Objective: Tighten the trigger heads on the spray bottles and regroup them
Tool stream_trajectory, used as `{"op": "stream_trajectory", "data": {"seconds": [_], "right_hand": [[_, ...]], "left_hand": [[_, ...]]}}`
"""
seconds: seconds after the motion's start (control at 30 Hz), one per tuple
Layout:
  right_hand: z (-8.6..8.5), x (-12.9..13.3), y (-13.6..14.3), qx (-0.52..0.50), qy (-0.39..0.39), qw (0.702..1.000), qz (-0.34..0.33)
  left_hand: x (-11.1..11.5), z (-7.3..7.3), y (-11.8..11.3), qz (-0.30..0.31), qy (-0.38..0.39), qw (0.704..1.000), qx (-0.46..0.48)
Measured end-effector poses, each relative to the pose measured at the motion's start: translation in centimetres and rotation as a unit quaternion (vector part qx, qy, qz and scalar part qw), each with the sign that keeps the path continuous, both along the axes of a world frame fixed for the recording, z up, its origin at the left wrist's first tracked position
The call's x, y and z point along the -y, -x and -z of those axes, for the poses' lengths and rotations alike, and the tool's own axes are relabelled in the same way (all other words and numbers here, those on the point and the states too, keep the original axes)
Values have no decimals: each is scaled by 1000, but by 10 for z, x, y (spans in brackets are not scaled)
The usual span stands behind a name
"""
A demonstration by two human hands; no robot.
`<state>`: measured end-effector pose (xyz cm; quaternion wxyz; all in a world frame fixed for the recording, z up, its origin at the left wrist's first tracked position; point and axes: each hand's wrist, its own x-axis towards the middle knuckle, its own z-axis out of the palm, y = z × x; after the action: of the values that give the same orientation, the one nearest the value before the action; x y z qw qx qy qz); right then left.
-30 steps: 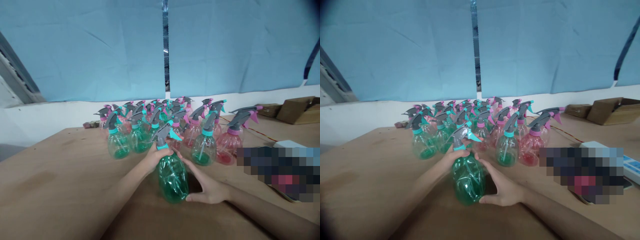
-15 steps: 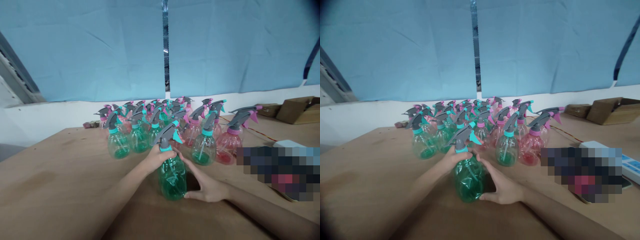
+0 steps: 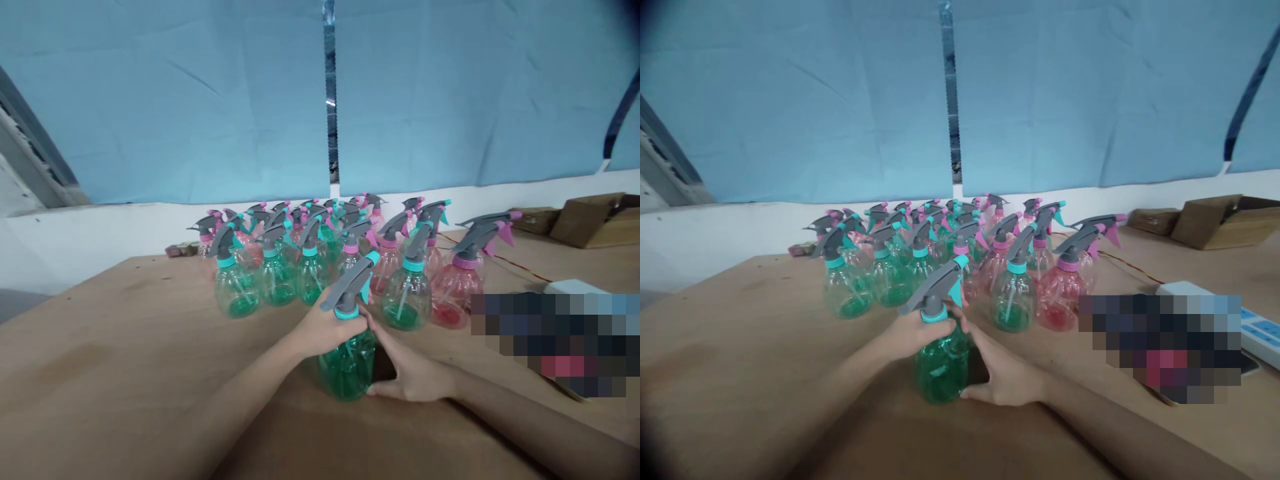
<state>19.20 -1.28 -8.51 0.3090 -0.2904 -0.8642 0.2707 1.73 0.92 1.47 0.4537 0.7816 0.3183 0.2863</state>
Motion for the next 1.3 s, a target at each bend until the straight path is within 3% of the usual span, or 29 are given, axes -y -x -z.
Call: {"op": "stream_trajectory", "data": {"seconds": [0.23, 0.4, 0.53, 0.73, 0.93, 1.1, 1.3], "right_hand": [[-3, -1, 1, -4, 28, 1000, 14], [0, 0, 0, -32, 47, 997, 44], [3, 8, 7, -83, 18, 989, 119], [-4, 30, 13, -125, 31, 968, 216], [-7, 46, -20, -113, -9, 939, 323], [0, 42, -40, -47, -92, 905, 413], [-1, 29, -42, -33, -103, 907, 408]], "left_hand": [[3, 0, -4, -37, -34, 999, -8], [6, 14, -12, -83, -107, 990, 29], [9, 24, -16, -101, -131, 982, 87], [14, 43, -17, -34, -165, 981, 93], [17, 71, -20, 56, -162, 985, -19], [18, 74, -20, 74, -163, 979, -97], [16, 76, -20, 50, -143, 982, -109]]}}
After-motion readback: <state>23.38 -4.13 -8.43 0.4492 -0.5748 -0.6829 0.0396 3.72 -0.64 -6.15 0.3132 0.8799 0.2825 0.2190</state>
